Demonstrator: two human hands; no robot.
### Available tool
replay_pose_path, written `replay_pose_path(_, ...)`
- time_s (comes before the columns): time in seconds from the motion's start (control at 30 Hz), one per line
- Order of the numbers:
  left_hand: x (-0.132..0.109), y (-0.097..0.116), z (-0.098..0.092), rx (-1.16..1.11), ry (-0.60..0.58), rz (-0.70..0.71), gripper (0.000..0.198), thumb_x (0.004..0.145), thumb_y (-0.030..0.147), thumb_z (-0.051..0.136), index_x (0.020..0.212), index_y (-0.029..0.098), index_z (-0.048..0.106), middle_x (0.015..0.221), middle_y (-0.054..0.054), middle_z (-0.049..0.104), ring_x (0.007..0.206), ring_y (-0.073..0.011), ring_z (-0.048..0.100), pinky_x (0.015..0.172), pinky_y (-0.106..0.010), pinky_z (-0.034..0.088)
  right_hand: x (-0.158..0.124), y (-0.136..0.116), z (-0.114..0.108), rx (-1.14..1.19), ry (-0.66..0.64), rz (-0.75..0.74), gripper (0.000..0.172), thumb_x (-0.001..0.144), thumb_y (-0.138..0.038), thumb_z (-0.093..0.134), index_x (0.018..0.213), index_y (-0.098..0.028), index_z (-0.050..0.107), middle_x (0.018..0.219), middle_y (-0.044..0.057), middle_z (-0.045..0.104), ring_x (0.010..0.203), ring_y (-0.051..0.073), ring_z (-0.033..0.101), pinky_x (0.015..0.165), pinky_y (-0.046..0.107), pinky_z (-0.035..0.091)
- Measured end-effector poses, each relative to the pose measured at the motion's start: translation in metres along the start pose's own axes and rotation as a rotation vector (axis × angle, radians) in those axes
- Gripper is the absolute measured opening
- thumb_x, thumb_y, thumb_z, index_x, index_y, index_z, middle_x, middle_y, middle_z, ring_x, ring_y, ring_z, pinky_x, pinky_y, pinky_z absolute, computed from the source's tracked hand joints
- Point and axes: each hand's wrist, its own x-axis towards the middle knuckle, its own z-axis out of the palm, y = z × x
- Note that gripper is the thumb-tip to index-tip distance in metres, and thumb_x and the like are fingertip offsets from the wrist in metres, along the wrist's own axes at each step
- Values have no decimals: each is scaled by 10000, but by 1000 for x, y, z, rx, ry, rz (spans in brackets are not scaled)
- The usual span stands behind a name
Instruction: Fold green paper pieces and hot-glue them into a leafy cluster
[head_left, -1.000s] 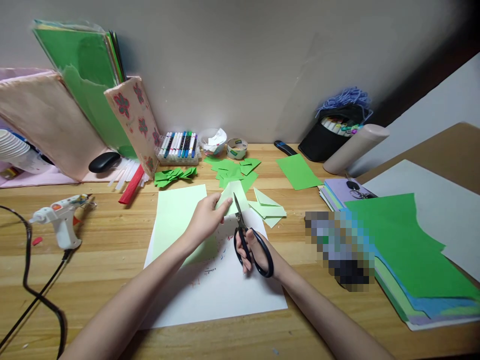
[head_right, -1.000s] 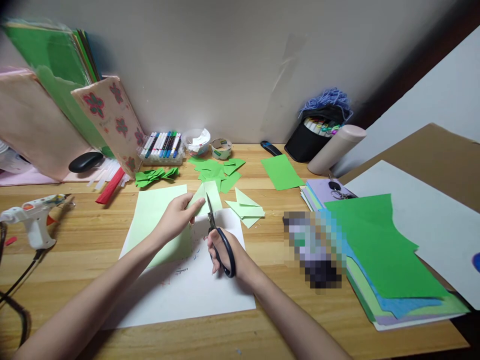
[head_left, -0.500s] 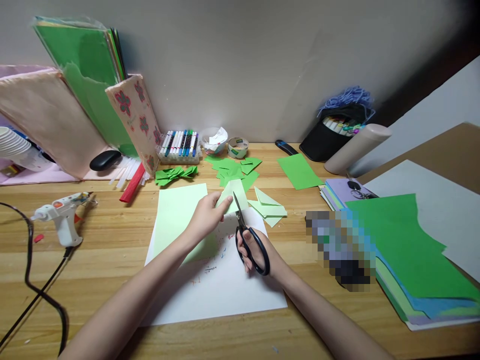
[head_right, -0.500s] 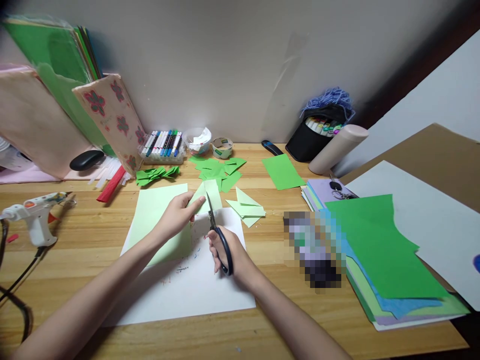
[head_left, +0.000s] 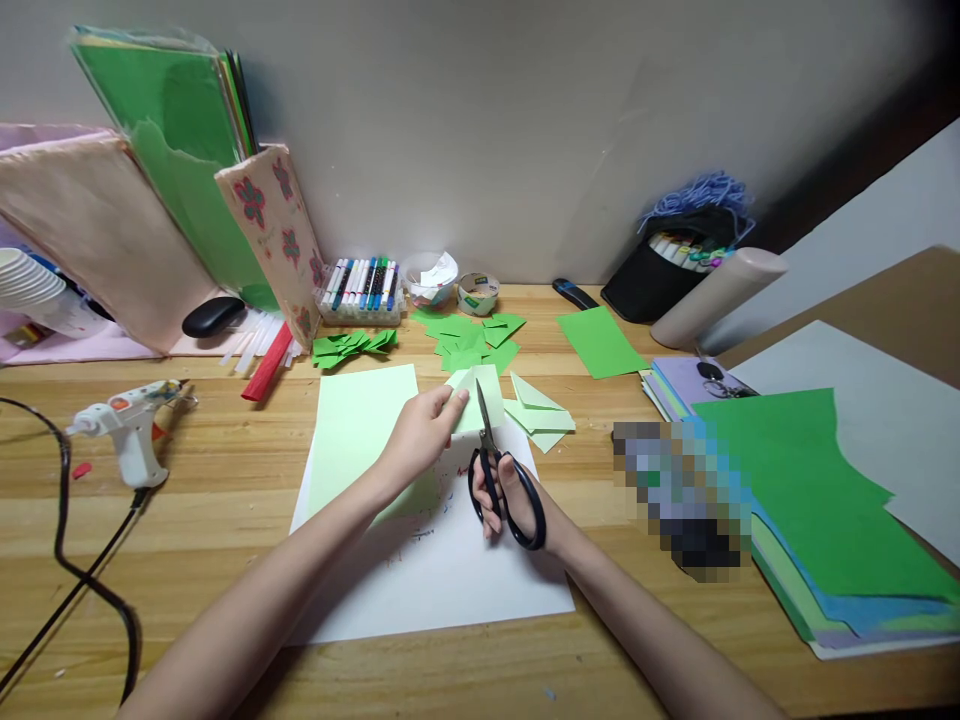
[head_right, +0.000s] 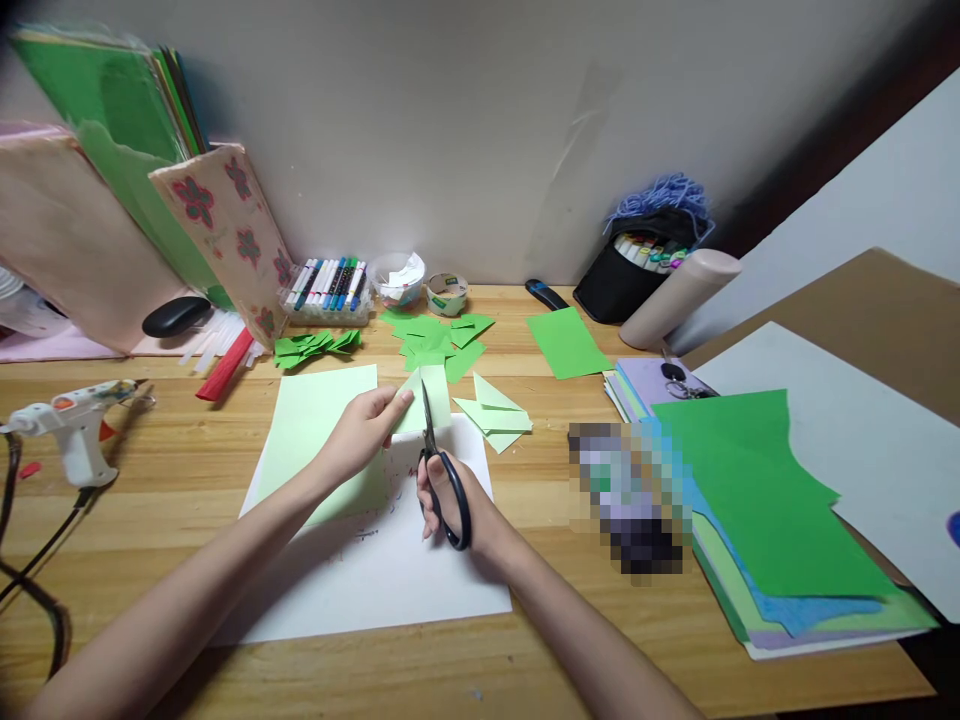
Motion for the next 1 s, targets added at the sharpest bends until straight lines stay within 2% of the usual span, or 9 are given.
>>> replay_pose_path(0.57,-2,1,4,-10,3,1,409,845,489,377,568,189,351,454,62,363,450,-99,404,492,-218,311,-1,-2,2,-33,77,3,542,722,-722,401,754,-181,430,519,-86,387,309,37,369,323,190,415)
replay_pose_path(0.77,-2,1,3,-46,-9,-10,406,842,485,381,565,188,369,436,62,373,439,-95,395,481,-208,317,-1,-9,6,-11,109,27,559,672,-739,452,731,-184,421,502,-92,392,282,32,364,293,176,393)
replay_pose_path(0.93,-2,3,2,-97,-101,-76,398,835,524,363,617,194,403,448,53,442,437,-111,432,467,-217,322,-3,-8,4,-47,105,-2,525,711,-708,441,727,-184,420,512,-89,396,289,32,378,294,166,386)
replay_pose_path(1.0,-1,3,0,-61,-93,-62,398,841,527,343,641,193,425,495,41,479,479,-123,460,488,-225,331,-3,-7,3,-77,95,-4,526,713,-709,434,725,-184,422,516,-88,395,292,33,383,293,167,384)
